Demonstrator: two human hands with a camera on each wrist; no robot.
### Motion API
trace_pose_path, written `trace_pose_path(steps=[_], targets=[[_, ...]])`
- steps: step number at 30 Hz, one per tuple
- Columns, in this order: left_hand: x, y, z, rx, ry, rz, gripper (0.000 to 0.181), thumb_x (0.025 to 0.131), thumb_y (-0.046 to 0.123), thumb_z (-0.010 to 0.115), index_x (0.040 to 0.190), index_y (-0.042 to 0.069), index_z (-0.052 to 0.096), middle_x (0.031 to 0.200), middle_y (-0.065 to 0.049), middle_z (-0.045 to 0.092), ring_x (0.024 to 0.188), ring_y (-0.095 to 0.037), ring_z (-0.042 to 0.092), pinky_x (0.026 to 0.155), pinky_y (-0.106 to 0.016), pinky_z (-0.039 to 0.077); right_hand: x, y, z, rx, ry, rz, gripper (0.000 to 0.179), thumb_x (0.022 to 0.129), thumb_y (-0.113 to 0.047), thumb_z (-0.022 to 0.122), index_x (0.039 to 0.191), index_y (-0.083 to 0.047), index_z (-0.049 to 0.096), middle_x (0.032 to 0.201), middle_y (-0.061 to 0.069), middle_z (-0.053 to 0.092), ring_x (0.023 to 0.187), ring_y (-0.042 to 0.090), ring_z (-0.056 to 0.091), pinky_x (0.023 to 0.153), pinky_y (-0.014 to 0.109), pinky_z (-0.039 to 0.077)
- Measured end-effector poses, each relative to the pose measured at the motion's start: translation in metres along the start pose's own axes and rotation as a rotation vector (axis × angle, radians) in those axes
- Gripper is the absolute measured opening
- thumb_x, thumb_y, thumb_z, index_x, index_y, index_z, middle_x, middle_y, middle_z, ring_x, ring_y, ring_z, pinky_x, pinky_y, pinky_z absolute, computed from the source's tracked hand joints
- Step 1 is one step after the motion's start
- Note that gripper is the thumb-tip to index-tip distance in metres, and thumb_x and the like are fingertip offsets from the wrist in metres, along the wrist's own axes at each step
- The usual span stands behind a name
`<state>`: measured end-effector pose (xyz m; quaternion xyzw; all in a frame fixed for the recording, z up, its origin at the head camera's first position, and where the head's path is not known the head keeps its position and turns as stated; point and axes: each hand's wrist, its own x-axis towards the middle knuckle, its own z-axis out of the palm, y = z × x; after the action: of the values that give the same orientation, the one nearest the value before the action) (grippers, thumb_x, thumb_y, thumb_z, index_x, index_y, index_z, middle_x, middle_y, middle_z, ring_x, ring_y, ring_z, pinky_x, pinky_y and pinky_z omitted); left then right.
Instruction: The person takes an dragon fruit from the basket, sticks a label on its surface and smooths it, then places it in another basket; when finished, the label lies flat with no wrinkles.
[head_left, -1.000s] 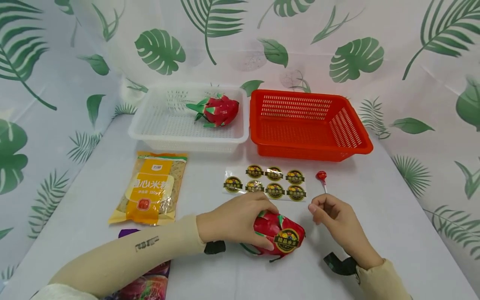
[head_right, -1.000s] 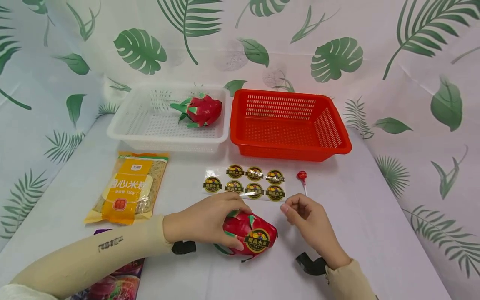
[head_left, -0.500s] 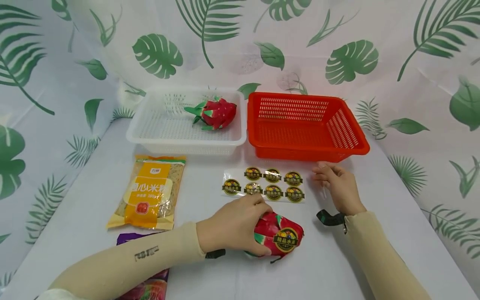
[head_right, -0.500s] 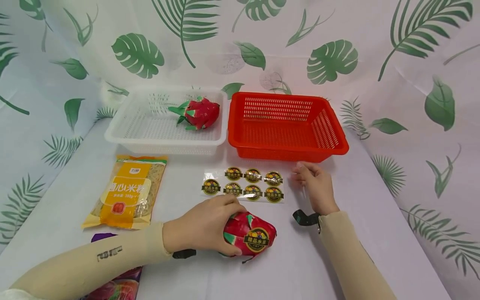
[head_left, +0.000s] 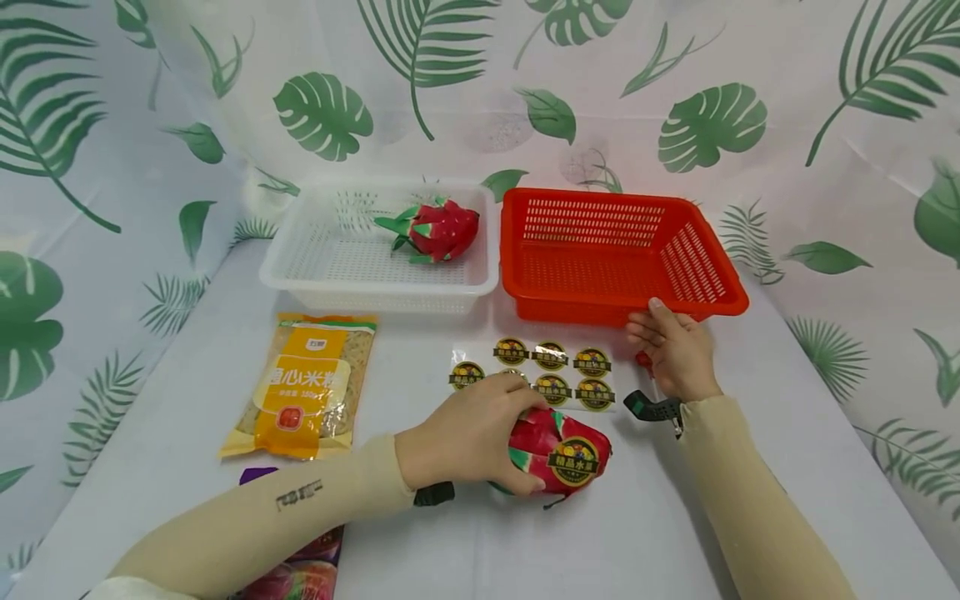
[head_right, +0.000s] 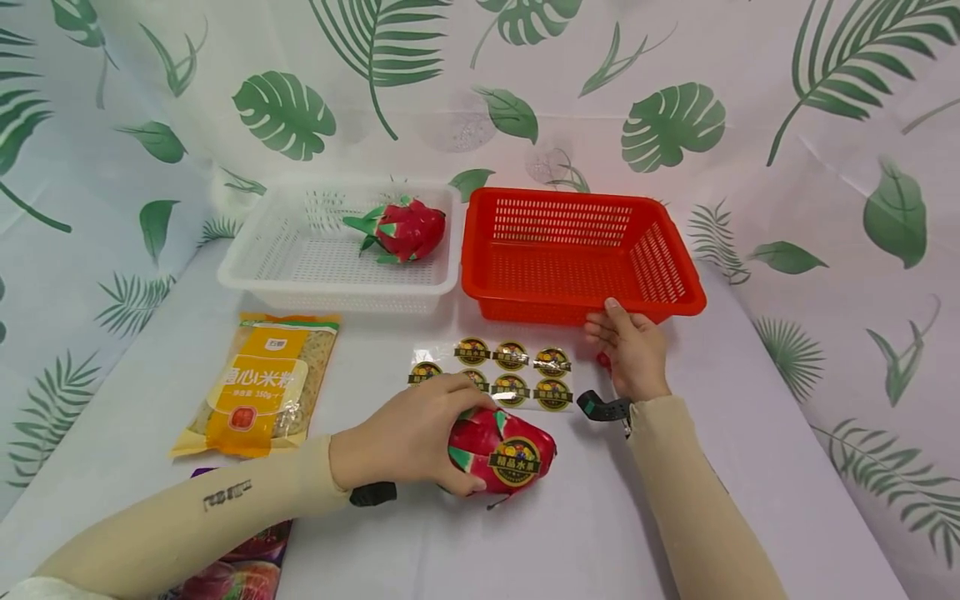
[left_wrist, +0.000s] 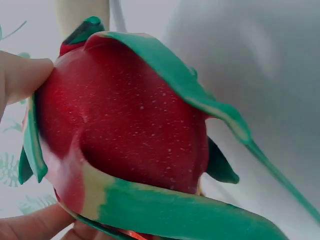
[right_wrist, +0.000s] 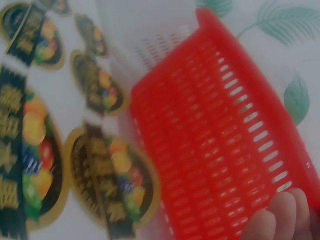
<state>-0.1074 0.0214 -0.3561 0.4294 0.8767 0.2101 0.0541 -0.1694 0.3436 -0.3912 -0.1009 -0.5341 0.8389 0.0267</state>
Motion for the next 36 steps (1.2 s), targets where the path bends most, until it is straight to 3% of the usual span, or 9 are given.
trace_pose_path(steps=[6, 16, 23, 36], targets=[[0.021, -0.009, -0.019, -0.045, 0.063, -0.018, 0.078, 0.072, 0.055, 0.091, 0.133, 0.015, 0.065, 0.126, -0.001, 0.064, 0.113, -0.012, 0.058, 0.085, -0.024, 0.060, -0.001, -0.004, 0.003, 0.065, 0.010, 0.030, 0.023, 0.097, -0.024, 0.073, 0.108, -0.003, 0.073, 0.091, 0.007, 0.082, 0.083, 0.019, 0.081, 0.077, 0.029, 0.064], [0.074, -0.030, -0.058, -0.077, 0.149, -0.117, 0.073, 0.076, 0.052, 0.087, 0.133, 0.013, 0.064, 0.127, -0.002, 0.065, 0.110, -0.013, 0.058, 0.085, -0.024, 0.059, -0.001, -0.008, 0.004, 0.100, 0.015, 0.057, 0.021, 0.096, -0.022, 0.074, 0.106, -0.004, 0.074, 0.091, 0.007, 0.082, 0.082, 0.019, 0.081, 0.077, 0.030, 0.065], [0.113, -0.040, -0.077, -0.081, 0.131, -0.132, 0.070, 0.078, 0.049, 0.084, 0.134, 0.013, 0.063, 0.131, 0.000, 0.065, 0.116, -0.013, 0.057, 0.095, -0.026, 0.056, 0.001, -0.006, 0.004, 0.080, -0.010, 0.050, 0.018, 0.100, -0.020, 0.069, 0.096, -0.005, 0.078, 0.088, 0.007, 0.082, 0.079, 0.018, 0.080, 0.076, 0.029, 0.065], [0.174, -0.038, -0.094, -0.035, 0.072, -0.130, 0.072, 0.084, 0.047, 0.080, 0.143, 0.014, 0.056, 0.138, 0.001, 0.060, 0.121, -0.012, 0.053, 0.099, -0.021, 0.053, 0.001, -0.007, 0.002, 0.083, 0.012, 0.062, 0.016, 0.098, -0.021, 0.072, 0.101, -0.007, 0.079, 0.091, 0.007, 0.082, 0.082, 0.020, 0.081, 0.078, 0.032, 0.065]])
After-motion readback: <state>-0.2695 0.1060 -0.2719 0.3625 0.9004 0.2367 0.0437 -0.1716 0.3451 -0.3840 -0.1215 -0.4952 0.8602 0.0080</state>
